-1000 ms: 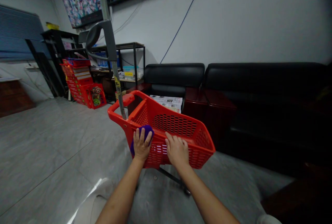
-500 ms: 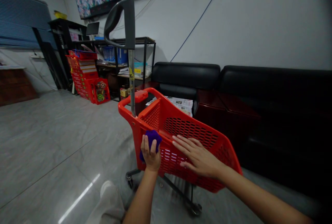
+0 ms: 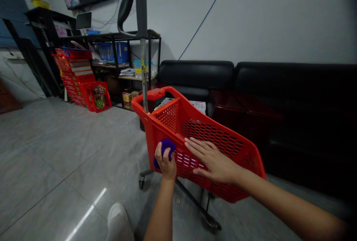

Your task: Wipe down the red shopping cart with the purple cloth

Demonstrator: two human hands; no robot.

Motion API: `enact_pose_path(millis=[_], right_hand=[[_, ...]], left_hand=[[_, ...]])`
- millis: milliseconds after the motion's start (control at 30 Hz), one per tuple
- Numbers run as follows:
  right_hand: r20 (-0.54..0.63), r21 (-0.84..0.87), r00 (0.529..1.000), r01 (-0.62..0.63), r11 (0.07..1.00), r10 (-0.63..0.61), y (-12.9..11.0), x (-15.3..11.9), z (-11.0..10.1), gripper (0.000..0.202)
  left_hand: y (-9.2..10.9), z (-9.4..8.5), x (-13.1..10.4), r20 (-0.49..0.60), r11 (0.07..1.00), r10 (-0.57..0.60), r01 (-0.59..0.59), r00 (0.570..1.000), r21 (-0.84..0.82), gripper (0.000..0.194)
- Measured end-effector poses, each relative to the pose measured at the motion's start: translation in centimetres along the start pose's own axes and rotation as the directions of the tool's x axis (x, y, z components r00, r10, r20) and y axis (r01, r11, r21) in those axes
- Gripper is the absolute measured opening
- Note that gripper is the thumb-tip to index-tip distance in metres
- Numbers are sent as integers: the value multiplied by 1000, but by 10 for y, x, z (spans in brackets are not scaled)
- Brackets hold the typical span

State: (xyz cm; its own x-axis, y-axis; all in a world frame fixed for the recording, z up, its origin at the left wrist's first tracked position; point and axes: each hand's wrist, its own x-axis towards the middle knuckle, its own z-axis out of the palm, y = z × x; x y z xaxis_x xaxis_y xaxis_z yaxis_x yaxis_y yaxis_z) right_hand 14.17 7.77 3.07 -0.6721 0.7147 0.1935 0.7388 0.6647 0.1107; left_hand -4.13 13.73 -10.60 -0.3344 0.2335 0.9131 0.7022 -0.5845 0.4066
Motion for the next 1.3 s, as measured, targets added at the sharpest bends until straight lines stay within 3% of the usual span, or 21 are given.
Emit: enact_pose_path(millis=[100,233,333,400,500,600,667,733,833,933,1000,1067,1100,1167,1233,1300], right_hand=[[-3,-33,1000,-7,999,7,1,6,1,88],[18,-64,999,-34,997,36,1,10,1,88],[20,-66,999,-47,997,48,0,12,2,88],[19,-68,999,-49,997,50,0,13,3,89],[24,-91,999,-34,995,36,3,10,5,89],[15,-130,1000,-18,991,20,7,-2,6,87],[0,-153,1000,-9,988,9,10,-14,6,88],[-10,-168,1000,8,986,-10,12,-24,7,88],[-10,-169,1000,20,985,-22,12,-30,8,89],[-5,-150,1000,10,989,-11,11,-26,9,90],[5,-133,1000,6,991,-5,14,-24,8,91],[29,-109,1000,-7,994,10,19,-27,6,92],[46,-93,999,-20,996,25,23,-30,5,92],[83,-52,995,-49,997,53,30,-37,2,90],[93,-25,993,-70,997,72,35,-42,1,89],[78,-25,994,-73,997,74,36,-44,3,89]], left_hand=[[-1,8,-15,-52,997,-76,74,996,-28,23],[-10,18,25,29,982,-171,172,985,-78,30],[-14,25,43,63,991,-117,121,991,-63,42],[-10,29,31,7,993,-115,115,993,-40,34],[1,30,-8,-75,988,-153,151,985,-32,23],[4,29,-30,-45,993,-107,104,993,-56,22],[-2,31,-23,-17,991,-124,123,992,-52,24],[-8,35,-8,-21,976,-217,217,976,-30,26],[-3,43,3,-28,948,-317,316,948,-44,25],[22,45,-15,0,964,-256,255,967,-72,22],[36,45,-32,54,986,-104,110,993,-121,20],[38,46,-39,88,989,-1,14,996,-145,20],[34,47,-37,91,990,-13,25,996,-136,20],[20,51,-27,65,980,-169,174,984,-95,23],[7,56,-14,14,924,-375,375,927,-78,27],[8,60,-10,-7,882,-465,462,885,-94,28]])
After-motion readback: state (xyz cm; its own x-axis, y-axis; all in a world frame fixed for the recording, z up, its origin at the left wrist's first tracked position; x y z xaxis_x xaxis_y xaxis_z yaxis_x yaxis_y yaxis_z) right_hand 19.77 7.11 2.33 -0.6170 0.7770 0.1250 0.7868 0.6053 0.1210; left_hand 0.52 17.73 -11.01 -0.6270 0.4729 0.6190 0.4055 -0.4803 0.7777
